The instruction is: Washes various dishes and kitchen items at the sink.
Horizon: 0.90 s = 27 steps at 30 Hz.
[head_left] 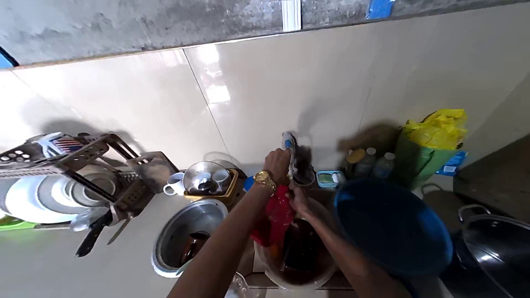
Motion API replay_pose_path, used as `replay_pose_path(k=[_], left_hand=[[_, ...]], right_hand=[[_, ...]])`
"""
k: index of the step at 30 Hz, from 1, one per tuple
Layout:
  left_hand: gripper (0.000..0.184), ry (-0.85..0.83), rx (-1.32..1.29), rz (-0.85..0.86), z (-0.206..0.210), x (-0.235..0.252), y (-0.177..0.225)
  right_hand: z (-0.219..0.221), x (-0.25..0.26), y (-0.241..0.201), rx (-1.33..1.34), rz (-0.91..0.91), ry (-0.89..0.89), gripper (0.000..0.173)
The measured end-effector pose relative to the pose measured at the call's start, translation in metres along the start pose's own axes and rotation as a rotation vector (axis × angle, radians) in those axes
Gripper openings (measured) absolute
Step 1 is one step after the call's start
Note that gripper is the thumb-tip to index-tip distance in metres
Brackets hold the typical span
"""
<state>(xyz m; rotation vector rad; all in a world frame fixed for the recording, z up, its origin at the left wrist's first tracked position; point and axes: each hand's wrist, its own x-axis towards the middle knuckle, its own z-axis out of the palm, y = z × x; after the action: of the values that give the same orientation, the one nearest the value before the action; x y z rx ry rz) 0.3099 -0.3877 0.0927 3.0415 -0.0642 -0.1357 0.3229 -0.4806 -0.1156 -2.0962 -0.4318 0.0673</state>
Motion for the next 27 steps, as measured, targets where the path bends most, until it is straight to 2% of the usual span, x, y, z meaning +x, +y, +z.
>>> replay_pose_path(k=[1,5,10,13,18,22,27], left_hand=[[0.044,-0.002,-0.005,0.0,0.0,0.0,0.0],[0.042,-0.004,-0.008,0.006,-0.003,0.0,0.002],[0.04,0.008,-0.006,0.022,0.0,0.003,0.0],[0.044,0.023,-0.009,0.033,0.001,0.003,-0.001],[0.049,0.015,-0.005,0.026,0.001,0.003,0.0],[0.049,0.011,-0.017,0.011,0.001,0.003,0.001],[0.05,0.007,-0.002,-0.001,0.001,0.002,0.002]], right_hand=[[-0.009,-0.002,-0.004,-0.021,-0.032,0.012,0.034],[-0.044,-0.015,-0.019,-0.128,-0.152,0.011,0.019],[-0.072,-0.028,-0.029,-0.28,-0.318,0.057,0.017],[-0.082,-0.024,-0.033,-0.319,-0.279,0.035,0.016],[-0.075,-0.024,-0.022,-0.24,-0.274,0.044,0.015],[-0.063,-0.028,-0.019,-0.192,-0.168,0.09,0.015],[-0.071,-0.036,-0.04,-0.277,-0.05,0.004,0.023]])
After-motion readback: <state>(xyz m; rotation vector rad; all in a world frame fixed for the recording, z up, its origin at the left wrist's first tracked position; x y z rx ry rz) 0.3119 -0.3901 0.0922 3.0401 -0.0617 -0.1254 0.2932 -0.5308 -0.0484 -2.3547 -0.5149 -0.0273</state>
